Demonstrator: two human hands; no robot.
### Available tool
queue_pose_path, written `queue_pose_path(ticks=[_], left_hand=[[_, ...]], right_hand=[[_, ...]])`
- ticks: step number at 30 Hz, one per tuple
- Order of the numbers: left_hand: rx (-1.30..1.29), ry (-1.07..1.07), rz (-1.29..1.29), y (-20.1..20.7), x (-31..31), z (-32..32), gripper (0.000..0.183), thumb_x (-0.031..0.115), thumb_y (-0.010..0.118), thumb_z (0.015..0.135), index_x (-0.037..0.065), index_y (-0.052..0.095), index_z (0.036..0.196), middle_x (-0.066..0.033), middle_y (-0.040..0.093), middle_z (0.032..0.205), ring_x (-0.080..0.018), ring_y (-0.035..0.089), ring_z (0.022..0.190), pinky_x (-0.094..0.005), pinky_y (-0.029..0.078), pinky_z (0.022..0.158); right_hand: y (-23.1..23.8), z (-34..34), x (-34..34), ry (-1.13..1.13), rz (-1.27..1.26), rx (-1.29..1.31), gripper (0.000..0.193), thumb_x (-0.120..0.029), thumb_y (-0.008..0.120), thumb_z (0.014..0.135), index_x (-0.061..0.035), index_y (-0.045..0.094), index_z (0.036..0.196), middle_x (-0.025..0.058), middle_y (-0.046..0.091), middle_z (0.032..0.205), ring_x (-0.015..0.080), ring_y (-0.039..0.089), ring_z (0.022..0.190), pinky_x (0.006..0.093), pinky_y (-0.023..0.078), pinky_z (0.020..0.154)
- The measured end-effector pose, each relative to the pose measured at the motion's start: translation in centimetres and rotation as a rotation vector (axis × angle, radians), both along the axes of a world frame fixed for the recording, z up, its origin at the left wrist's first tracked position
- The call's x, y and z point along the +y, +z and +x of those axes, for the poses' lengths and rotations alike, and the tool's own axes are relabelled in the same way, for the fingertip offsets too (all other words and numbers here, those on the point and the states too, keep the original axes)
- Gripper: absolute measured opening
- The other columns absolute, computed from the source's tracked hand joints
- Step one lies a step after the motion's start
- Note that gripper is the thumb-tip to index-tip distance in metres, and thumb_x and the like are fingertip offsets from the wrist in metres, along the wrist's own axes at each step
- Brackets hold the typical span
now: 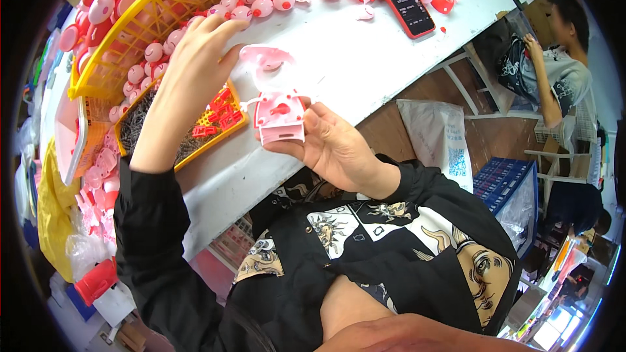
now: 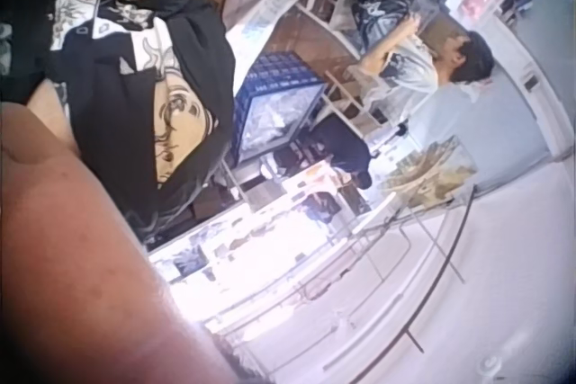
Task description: The person assembles plastic toy parts by hand, connecting them and inserting small black pins to form a toy figure.
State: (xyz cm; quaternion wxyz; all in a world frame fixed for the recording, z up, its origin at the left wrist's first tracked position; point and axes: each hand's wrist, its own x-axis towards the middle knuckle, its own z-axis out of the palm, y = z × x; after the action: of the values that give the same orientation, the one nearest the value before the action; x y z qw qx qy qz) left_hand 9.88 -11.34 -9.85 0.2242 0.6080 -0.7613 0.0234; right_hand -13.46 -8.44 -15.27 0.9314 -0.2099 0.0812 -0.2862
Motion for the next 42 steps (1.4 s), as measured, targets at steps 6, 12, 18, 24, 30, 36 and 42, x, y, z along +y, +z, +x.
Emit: queue_pose_path(ticks=[6,12,18,24,30,36,42], left_hand=[[-0.114,0.001,0.050,-2.1,-2.9,2.1,0.034,0.007,0.069,0.079,0.003,0.064,0.112,-0.0189,0.059,0.102,-0.0368,0.059,0.100,-0.0439,0.049,0.085],[-0.013,0.079,0.123,-2.1,-5.5,0.5,0.033,0.006,0.065,0.079,0.004,0.065,0.112,-0.0187,0.059,0.100,-0.0360,0.060,0.099,-0.0429,0.050,0.084],[-0.218,-0.149,-0.193,-4.6,-8.5,-0.3,0.041,0.008,0.064,0.087,0.015,0.060,0.127,-0.0122,0.058,0.116,-0.0294,0.057,0.107,-0.0382,0.050,0.089],[-0.286,-0.071,-0.131,-4.2,-8.9,-0.6,0.039,0.010,0.066,0.083,0.012,0.062,0.122,-0.0129,0.064,0.107,-0.0311,0.059,0.105,-0.0390,0.049,0.091],[-0.028,-0.118,-0.103,0.4,-6.8,-0.2,0.037,0.011,0.059,0.090,0.008,0.059,0.126,-0.0168,0.065,0.107,-0.0320,0.065,0.097,-0.0399,0.053,0.085],[1.073,-0.016,0.074,2.6,-1.1,2.8,0.038,0.011,0.058,0.095,0.000,0.053,0.132,-0.0180,0.062,0.119,-0.0265,0.064,0.104,-0.0337,0.051,0.094],[1.442,-0.122,0.108,3.9,5.2,1.2,0.041,0.013,0.050,0.097,-0.006,0.049,0.134,-0.0202,0.061,0.118,-0.0247,0.067,0.101,-0.0319,0.054,0.091]], right_hand=[[0.7,-0.5,0.7,0.021,-0.006,0.050,0.053,-0.028,0.052,0.101,-0.0025,0.032,0.142,0.0193,0.046,0.141,0.0324,0.050,0.129,0.0461,0.042,0.111],[-0.1,-0.7,1.2,0.034,0.095,-0.017,0.035,-0.019,0.051,0.102,-0.0035,0.040,0.132,0.0121,0.056,0.127,0.0249,0.057,0.121,0.0440,0.046,0.108],[0.3,-0.3,1.4,0.008,-0.032,0.079,0.052,-0.028,0.050,0.102,-0.0007,0.031,0.141,0.0205,0.045,0.141,0.0328,0.050,0.129,0.0463,0.042,0.110],[0.6,-0.6,1.4,0.002,-0.052,0.119,0.053,-0.029,0.048,0.102,0.0007,0.029,0.142,0.0207,0.045,0.141,0.0324,0.050,0.129,0.0450,0.042,0.111],[-0.2,-1.0,0.3,-0.060,-0.057,0.140,0.054,-0.027,0.046,0.104,0.0014,0.026,0.145,0.0200,0.046,0.141,0.0321,0.050,0.129,0.0443,0.042,0.111],[0.0,-0.2,0.5,-0.026,-0.037,0.121,0.054,-0.026,0.047,0.103,0.0013,0.027,0.145,0.0195,0.045,0.142,0.0313,0.051,0.129,0.0441,0.041,0.111],[0.1,0.4,0.7,-0.004,-0.074,0.109,0.055,-0.028,0.049,0.102,0.0000,0.028,0.145,0.0184,0.047,0.141,0.0305,0.051,0.128,0.0443,0.041,0.111]])
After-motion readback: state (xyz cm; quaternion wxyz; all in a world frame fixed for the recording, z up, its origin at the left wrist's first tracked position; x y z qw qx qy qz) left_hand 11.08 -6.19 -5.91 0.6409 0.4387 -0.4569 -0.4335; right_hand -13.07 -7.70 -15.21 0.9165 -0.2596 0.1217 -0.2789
